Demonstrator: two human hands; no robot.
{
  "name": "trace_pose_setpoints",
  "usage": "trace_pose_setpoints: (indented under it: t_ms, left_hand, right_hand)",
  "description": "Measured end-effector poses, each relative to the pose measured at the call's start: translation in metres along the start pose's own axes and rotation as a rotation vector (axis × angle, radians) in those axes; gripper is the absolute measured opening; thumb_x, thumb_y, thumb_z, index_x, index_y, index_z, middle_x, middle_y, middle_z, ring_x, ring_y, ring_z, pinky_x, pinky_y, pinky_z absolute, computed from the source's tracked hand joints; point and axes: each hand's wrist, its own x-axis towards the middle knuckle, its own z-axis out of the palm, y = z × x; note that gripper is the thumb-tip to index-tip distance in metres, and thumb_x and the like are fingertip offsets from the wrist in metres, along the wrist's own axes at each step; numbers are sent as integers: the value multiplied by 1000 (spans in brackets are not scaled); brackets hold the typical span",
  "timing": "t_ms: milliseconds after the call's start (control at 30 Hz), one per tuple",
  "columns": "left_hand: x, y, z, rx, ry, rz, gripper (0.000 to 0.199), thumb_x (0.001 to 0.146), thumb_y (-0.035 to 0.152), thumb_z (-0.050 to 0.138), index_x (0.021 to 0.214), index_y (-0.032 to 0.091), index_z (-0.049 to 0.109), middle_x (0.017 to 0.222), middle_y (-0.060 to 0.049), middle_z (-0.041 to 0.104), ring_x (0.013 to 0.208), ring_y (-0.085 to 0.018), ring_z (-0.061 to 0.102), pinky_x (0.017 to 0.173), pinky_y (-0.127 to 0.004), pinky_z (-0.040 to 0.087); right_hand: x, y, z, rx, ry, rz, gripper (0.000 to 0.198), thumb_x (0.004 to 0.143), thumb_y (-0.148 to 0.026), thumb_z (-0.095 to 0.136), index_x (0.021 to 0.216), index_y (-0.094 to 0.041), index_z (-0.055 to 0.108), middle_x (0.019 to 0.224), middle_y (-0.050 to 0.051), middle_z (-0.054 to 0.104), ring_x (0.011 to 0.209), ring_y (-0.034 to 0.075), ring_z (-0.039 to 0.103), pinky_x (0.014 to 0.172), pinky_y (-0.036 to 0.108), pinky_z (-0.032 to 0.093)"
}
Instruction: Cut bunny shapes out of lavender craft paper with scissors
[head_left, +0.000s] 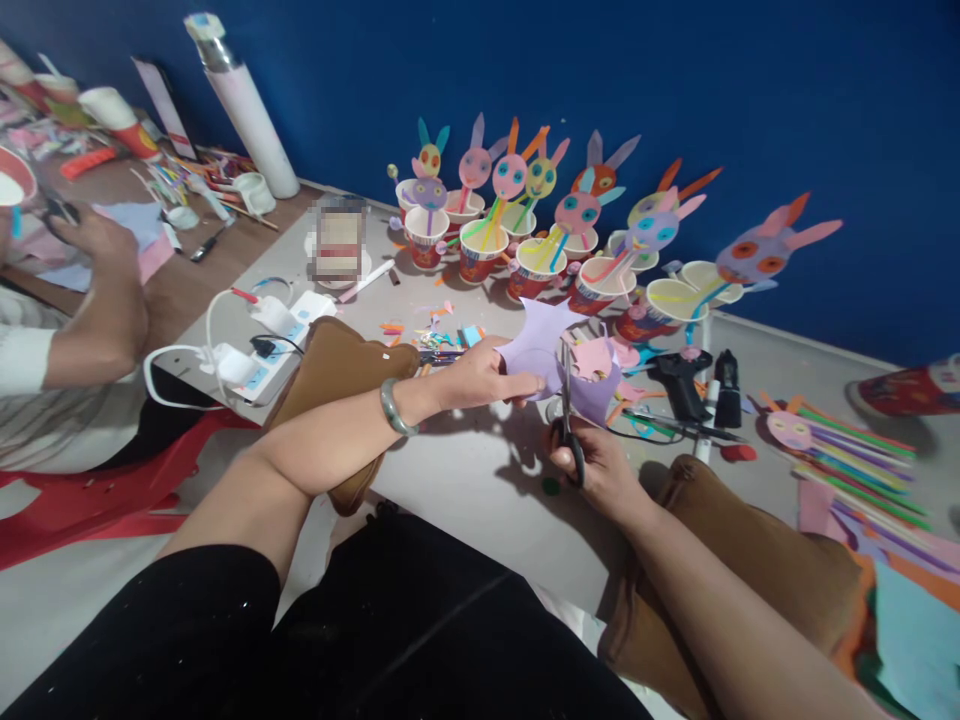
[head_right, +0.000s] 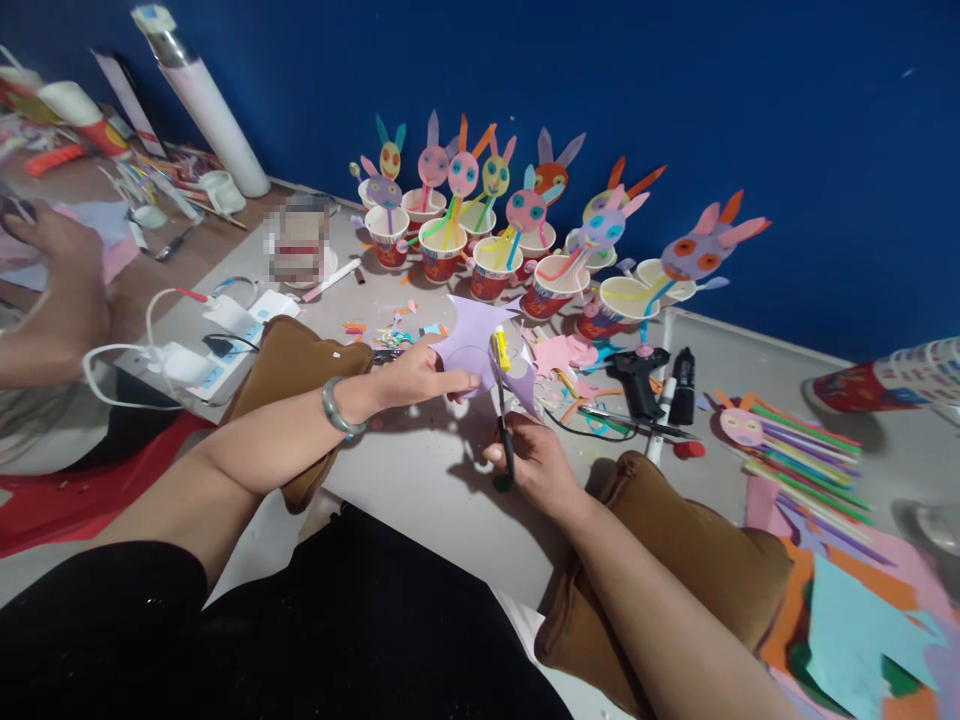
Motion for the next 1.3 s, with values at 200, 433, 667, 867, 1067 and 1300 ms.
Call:
trace_pose_setpoints:
  t_ms: [200, 433, 667, 867, 1067, 1300]
  left_hand:
    - [-1, 2, 2, -12, -6, -13, 24, 78, 29, 63, 62, 15, 52, 58, 4, 52, 53, -5, 47, 51, -20, 37]
    - [-2, 4, 2, -5, 40, -66, 24, 77, 29, 65, 61, 15, 54, 56, 3, 57, 52, -5, 50, 52, -19, 39]
    - [-1, 3, 3, -12, 48, -96, 23, 76, 30, 67, 62, 16, 54, 58, 4, 58, 52, -4, 51, 52, -18, 39]
    - [-4, 5, 4, -9, 26, -113, 21, 76, 31, 67, 67, 15, 56, 58, 4, 58, 53, -5, 53, 51, -18, 39]
    - [-4, 3, 3, -20, -5, -91, 22, 77, 31, 67, 68, 14, 57, 56, 3, 59, 52, -6, 53, 49, -18, 37]
    - [-4, 4, 3, 21, 8, -136, 21, 79, 30, 66, 68, 14, 58, 57, 3, 58, 52, -5, 52, 50, -18, 38]
  right_hand:
    - [-1, -3, 0, 1, -14, 10, 56, 74, -73, 67, 63, -19, 55, 59, 0, 49, 56, 14, 46, 49, 27, 38]
    - [1, -4, 0, 2, -17, -9, 63, 73, -81, 61, 63, -19, 56, 61, 2, 51, 58, 15, 47, 50, 28, 39]
    - [1, -3, -1, -21, -30, -40, 65, 74, -83, 59, 63, -18, 57, 64, 3, 53, 60, 15, 47, 50, 28, 38]
    - [0, -4, 0, 15, -17, -43, 64, 75, -82, 59, 66, -18, 57, 64, 1, 51, 58, 14, 45, 49, 27, 37]
    - [0, -5, 1, 20, -19, 6, 64, 73, -82, 60, 67, -18, 56, 60, 0, 48, 55, 13, 44, 46, 26, 36]
    - [-1, -5, 1, 29, -12, 18, 62, 73, -80, 63, 64, -19, 55, 57, 0, 47, 54, 13, 43, 46, 26, 36]
